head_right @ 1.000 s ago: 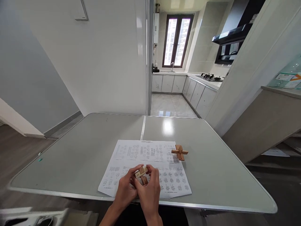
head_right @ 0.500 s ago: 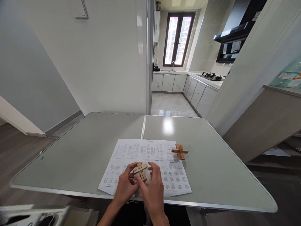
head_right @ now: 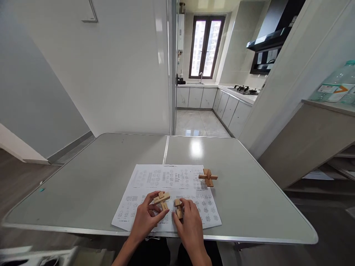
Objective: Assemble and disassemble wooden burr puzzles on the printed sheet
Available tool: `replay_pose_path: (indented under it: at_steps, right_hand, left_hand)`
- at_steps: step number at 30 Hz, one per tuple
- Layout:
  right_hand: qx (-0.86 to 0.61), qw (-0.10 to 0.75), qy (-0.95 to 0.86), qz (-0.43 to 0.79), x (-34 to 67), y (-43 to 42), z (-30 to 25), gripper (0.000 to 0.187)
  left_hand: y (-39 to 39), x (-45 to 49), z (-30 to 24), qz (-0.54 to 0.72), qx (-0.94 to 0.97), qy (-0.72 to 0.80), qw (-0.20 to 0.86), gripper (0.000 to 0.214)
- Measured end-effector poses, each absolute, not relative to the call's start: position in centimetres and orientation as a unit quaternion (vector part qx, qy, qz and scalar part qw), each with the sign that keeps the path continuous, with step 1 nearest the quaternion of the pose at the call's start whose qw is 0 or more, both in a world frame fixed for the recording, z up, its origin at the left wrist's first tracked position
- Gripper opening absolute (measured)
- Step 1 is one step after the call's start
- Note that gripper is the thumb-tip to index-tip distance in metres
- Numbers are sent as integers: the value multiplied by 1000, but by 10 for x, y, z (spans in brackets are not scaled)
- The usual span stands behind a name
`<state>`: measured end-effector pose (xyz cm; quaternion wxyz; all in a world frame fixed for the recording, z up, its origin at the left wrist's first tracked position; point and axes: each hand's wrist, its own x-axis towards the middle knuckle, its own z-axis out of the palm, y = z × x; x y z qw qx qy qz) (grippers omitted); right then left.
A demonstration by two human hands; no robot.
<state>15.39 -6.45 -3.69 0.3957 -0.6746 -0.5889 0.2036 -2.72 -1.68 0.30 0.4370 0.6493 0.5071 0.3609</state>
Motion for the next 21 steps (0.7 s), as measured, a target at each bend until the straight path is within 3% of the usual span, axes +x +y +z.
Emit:
replay_pose_path:
  at_steps: [5, 13, 21]
  right_hand:
    - [-644, 411, -594, 253, 161, -65, -30, 21]
    - [-616, 438, -528, 387, 167, -69, -17, 38]
    - [-596, 417, -575, 375, 167, -70, 0, 26]
  left_hand:
    - [-16, -27, 1, 365, 655, 505, 427, 57]
    - [-16, -28, 0, 361, 664, 487, 438, 59]
    - [-18, -29, 1, 357, 686, 451, 445, 64]
